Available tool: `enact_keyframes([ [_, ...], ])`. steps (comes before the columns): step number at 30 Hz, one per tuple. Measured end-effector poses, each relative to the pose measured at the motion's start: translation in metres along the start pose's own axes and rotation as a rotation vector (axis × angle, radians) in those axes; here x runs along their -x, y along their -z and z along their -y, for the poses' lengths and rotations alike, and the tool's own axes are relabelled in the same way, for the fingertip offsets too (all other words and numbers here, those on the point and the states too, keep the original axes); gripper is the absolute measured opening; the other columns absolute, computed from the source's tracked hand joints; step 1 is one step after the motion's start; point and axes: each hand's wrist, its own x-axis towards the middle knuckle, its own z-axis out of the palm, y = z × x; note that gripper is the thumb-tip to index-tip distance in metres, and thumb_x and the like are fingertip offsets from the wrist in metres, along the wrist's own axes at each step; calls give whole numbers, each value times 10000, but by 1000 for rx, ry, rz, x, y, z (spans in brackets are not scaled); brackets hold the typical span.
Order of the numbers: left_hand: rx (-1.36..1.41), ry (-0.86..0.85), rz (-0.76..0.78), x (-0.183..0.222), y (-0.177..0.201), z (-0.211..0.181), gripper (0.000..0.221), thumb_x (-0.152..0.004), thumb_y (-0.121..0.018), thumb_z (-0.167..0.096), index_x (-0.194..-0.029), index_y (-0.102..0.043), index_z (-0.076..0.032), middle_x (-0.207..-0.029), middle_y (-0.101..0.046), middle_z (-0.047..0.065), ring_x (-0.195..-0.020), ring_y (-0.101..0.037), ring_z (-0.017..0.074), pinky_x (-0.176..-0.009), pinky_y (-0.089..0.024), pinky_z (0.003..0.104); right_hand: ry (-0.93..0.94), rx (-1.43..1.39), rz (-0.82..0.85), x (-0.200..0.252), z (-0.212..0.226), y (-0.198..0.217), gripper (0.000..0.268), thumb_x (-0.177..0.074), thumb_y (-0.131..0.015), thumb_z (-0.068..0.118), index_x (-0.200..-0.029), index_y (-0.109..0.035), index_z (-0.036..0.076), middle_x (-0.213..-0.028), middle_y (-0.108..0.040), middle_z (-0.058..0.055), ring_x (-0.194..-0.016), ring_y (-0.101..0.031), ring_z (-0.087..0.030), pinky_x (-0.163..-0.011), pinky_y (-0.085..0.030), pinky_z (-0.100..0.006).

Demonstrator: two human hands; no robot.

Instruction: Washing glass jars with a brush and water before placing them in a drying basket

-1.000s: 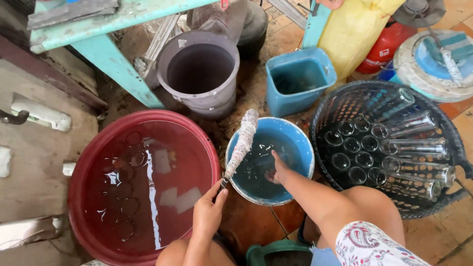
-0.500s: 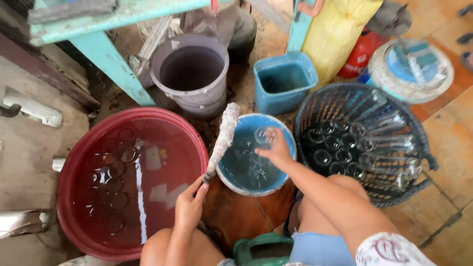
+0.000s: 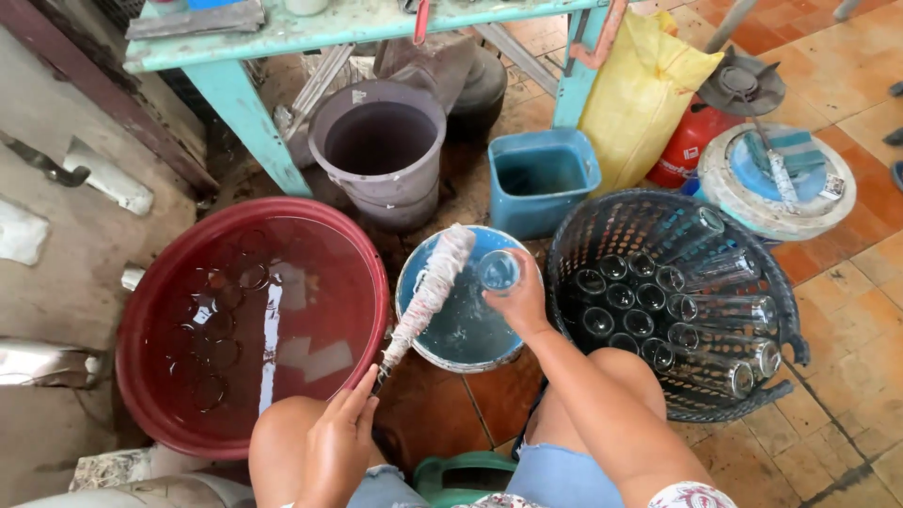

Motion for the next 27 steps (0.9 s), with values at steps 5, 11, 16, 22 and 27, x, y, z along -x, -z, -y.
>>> enact_keyframes([
  [5,-382,-198,-42,-3,-25,-5,529,-988,-550,-315,-1509,-494,-387,-923,-592,-18,-628,-634,332,-458,-488,486,-14,107,-84,-8,-32,-5,858,-625,-919,298,-1353,-512,96,-1366,-568,-110,-1290,-556,-272,-1104,-425,-426],
  [11,-350,30,94,-50,-29,-45,516,-1035,-424,-282,-1545,-425,-358,-1149,-638,142,-864,-666,520,-710,-528,630,-51,-65,36,2,1,-14,774,-698,-841,-43,-1358,-468,110,-1402,-484,-103,-1372,-471,-247,-842,-682,-334],
  [16,-121,226,203,-39,3,-54,517,-1046,-408,-322,-1555,-448,-401,-1208,-660,55,-1095,-628,322,-848,-499,455,173,-4,-21,-4,8,-4,792,-713,-881,33,-1388,-471,97,-1426,-530,-129,-1372,-517,-286,-1144,-455,-413],
  [22,-123,-13,-84,-13,-9,-21,507,-1015,-554,-293,-1502,-540,-433,-803,-575,-52,-677,-529,167,-554,-447,363,137,33,-77,-8,6,0,834,-668,-920,59,-1388,-502,99,-1410,-556,-119,-1342,-535,-284,-1156,-426,-416],
  [27,-420,-221,-194,-9,-10,-12,502,-991,-594,-339,-1457,-538,-518,-852,-525,-81,-574,-529,274,-433,-461,442,-56,146,-67,-5,-24,-7,860,-663,-910,196,-1421,-509,123,-1412,-555,-78,-1333,-536,-250,-1123,-426,-408],
])
